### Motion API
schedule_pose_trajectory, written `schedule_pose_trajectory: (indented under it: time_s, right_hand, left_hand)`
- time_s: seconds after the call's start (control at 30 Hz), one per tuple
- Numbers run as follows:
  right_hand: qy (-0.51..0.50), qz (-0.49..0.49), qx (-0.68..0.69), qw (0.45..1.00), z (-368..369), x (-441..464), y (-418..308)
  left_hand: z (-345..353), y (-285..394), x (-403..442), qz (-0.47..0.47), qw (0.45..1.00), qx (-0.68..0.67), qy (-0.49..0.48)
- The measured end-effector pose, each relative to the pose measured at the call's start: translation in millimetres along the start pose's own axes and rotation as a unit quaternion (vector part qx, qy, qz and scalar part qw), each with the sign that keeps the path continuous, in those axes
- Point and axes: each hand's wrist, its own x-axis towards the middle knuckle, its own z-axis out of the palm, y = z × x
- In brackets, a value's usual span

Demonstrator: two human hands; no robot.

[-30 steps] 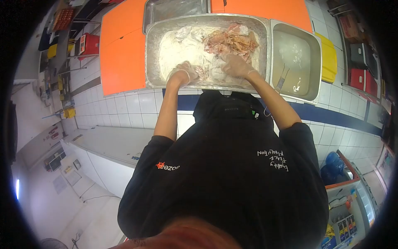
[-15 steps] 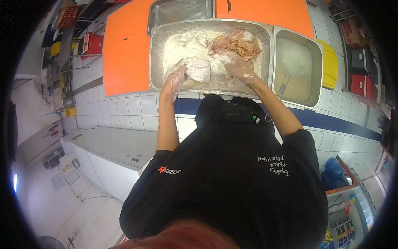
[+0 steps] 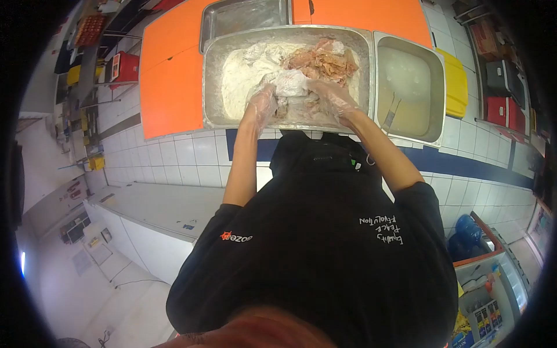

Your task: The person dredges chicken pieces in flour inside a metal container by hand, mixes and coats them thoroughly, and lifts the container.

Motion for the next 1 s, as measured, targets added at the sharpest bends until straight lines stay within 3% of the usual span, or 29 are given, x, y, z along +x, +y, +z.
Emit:
schedule_pose_trajectory:
  time_s: [0.03, 0.07, 0.1, 0.13, 0.17, 0.23, 0.27, 0.3, 0.33, 0.37, 0.4, 0.43, 0.5, 0.57, 0.63, 0.67, 0.73, 0.77, 0.8, 0.83, 0.87, 0.93, 1.0]
  right_hand:
    - [0.023, -0.064, -0.04, 0.997, 2.9, -4.4, 0.6]
    - [0.022, -0.058, -0.044, 0.997, -4.3, -0.5, 3.6]
    - [0.035, -0.046, -0.167, 0.984, -10.7, 5.9, 3.5]
    - [0.045, -0.034, -0.287, 0.956, -15.2, 9.9, 5.9]
    - [0.04, -0.029, -0.288, 0.956, -20.5, 9.4, 10.8]
    - [0.099, -0.127, -0.422, 0.892, -16.1, -2.5, 3.7]
    - [0.097, -0.127, -0.422, 0.892, -30.3, 4.8, 5.0]
    - [0.064, -0.248, -0.552, 0.793, -54.7, 17.2, 5.7]
    - [0.043, -0.302, -0.61, 0.731, -59.8, 15.3, 2.9]
    - [0.031, -0.358, -0.659, 0.661, -64.4, 13.1, -0.3]
    - [0.058, -0.295, -0.523, 0.798, -58.1, -8.1, -16.5]
    - [0.085, -0.219, -0.365, 0.901, -54.0, -24.9, -31.9]
    - [0.145, -0.216, -0.332, 0.907, -64.1, -45.1, -56.0]
    - [0.203, -0.212, -0.298, 0.909, -94.8, -60.8, -71.5]
    - [0.253, -0.271, -0.398, 0.839, -140.6, -64.6, -85.6]
    - [0.254, -0.271, -0.399, 0.838, -151.2, -62.2, -90.0]
    - [0.352, -0.15, -0.522, 0.763, -183.8, -69.4, -107.0]
    - [0.366, -0.197, -0.568, 0.71, -206.6, -64.1, -108.1]
    - [0.376, -0.238, -0.611, 0.654, -234.9, -50.9, -97.8]
    - [0.39, -0.236, -0.631, 0.628, -263.7, -34.2, -89.4]
    - [0.4, -0.233, -0.65, 0.603, -284.5, -23.9, -81.3]
    - [0.42, -0.202, -0.641, 0.61, -284.9, -17.7, -73.8]
    - [0.434, -0.173, -0.631, 0.619, -278.0, -9.6, -68.9]
  left_hand:
    - [3.2, 9.5, -7.8, -0.025, 0.999, 0.038, -0.001]
    - [5.1, 15.2, -14.8, -0.05, 0.996, 0.076, -0.001]
    - [4.9, 15.8, -16.2, -0.054, 0.996, 0.07, 0.002]
    - [3.1, 17.2, -14.3, -0.048, 0.995, 0.088, -0.006]
    - [0.3, 19.0, -14.4, -0.044, 0.994, 0.103, -0.013]
    - [-5.8, 19.2, -14.5, -0.04, 0.992, 0.117, -0.016]
    - [-8.4, 19.4, -15.2, -0.002, 0.994, 0.103, -0.018]
    - [-14.7, 14.1, -5.0, 0.017, 0.995, 0.097, -0.02]
    - [-21.1, 8.4, 5.8, 0.037, 0.995, 0.091, -0.021]
    - [-39.0, -13.3, 42.1, 0.03, 0.973, 0.227, 0.006]
    - [-47.4, -26.4, 54.3, 0.028, 0.956, 0.293, 0.018]
    - [-55.8, -39.4, 66.6, 0.025, 0.933, 0.357, 0.03]
    - [-53.8, -53.5, 64.1, 0.103, 0.761, 0.641, -0.014]
    - [-38.1, -39.3, 45.9, 0.094, 0.753, 0.651, -0.018]
    - [-45.5, -46.4, 57.5, 0.037, 0.743, 0.667, -0.031]
    - [-50.1, -45.8, 53.6, 0.039, 0.744, 0.667, -0.032]
    - [-43.0, -42.1, 54.0, 0.079, 0.717, 0.685, -0.101]
    - [-41.7, -45.8, 65.1, 0.132, 0.689, 0.696, -0.151]
    - [-31.5, -35.1, 57.0, 0.108, 0.681, 0.711, -0.138]
    - [-30.3, -36.6, 60.0, 0.121, 0.674, 0.713, -0.149]
    - [-35.5, -43.6, 66.8, 0.078, 0.694, 0.702, -0.14]
    - [-35.2, -41.2, 65.3, 0.039, 0.707, 0.694, -0.128]
    - [-34.1, -35.0, 52.0, 0.036, 0.77, 0.623, -0.136]
